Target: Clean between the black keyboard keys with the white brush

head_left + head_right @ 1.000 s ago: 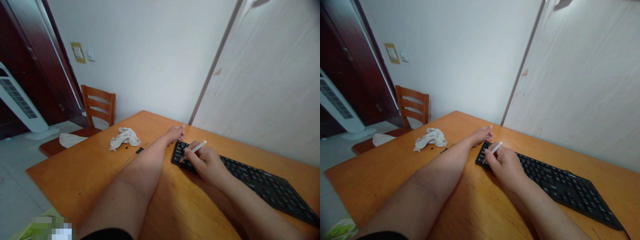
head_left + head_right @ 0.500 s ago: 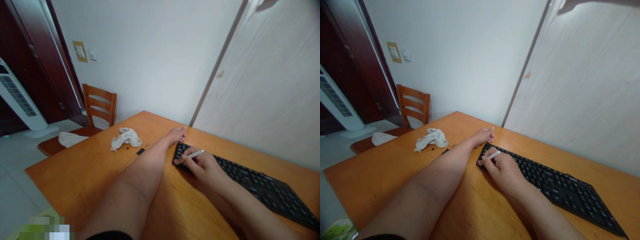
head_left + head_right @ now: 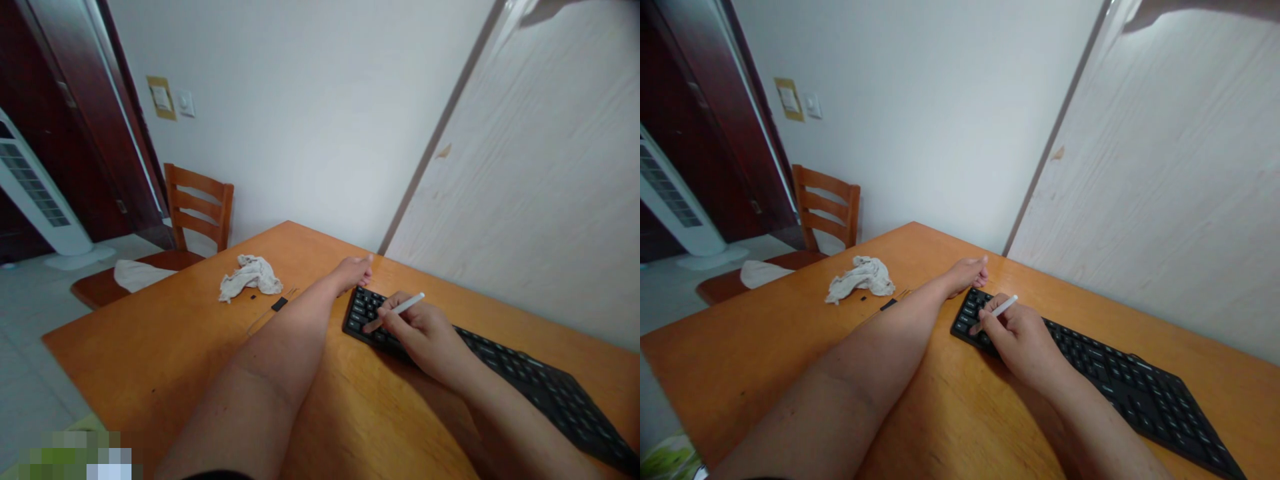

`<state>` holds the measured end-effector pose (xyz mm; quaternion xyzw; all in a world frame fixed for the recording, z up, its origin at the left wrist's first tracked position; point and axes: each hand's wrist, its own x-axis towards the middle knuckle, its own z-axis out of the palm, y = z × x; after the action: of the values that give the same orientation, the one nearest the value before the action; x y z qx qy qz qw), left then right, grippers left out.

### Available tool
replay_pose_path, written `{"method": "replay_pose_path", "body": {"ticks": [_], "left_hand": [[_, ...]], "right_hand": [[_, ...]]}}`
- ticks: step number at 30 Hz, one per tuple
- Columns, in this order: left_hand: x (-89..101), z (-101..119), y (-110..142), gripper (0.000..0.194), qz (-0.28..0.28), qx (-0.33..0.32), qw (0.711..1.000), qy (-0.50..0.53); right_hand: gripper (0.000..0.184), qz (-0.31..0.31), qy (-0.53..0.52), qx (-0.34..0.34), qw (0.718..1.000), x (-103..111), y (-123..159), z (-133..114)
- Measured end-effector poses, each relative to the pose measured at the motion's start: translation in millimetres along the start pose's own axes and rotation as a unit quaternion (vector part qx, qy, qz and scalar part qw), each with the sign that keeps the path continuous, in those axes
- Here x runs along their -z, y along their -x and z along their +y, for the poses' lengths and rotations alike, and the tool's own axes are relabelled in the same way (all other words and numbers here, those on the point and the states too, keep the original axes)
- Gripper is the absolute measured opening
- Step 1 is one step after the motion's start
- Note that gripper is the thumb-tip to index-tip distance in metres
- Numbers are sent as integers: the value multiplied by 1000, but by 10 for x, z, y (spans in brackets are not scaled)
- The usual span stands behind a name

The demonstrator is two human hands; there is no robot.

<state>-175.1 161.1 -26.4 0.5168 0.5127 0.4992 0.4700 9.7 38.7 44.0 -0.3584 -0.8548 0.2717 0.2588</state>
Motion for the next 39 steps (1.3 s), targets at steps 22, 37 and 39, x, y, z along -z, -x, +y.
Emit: {"method": "replay_pose_path", "body": {"ticks": [22,37,39], "left_hand": [[-5,0,15,48,1,-9,1000,-12],[-1,8,41,47,-8,-22,999,-22],[1,12,49,46,-10,-23,999,-23]], "right_hand": [[31,-38,53,22,998,93,37,-52],[29,-13,75,10,997,158,10,-12],[27,6,110,3,994,193,2,1]]}}
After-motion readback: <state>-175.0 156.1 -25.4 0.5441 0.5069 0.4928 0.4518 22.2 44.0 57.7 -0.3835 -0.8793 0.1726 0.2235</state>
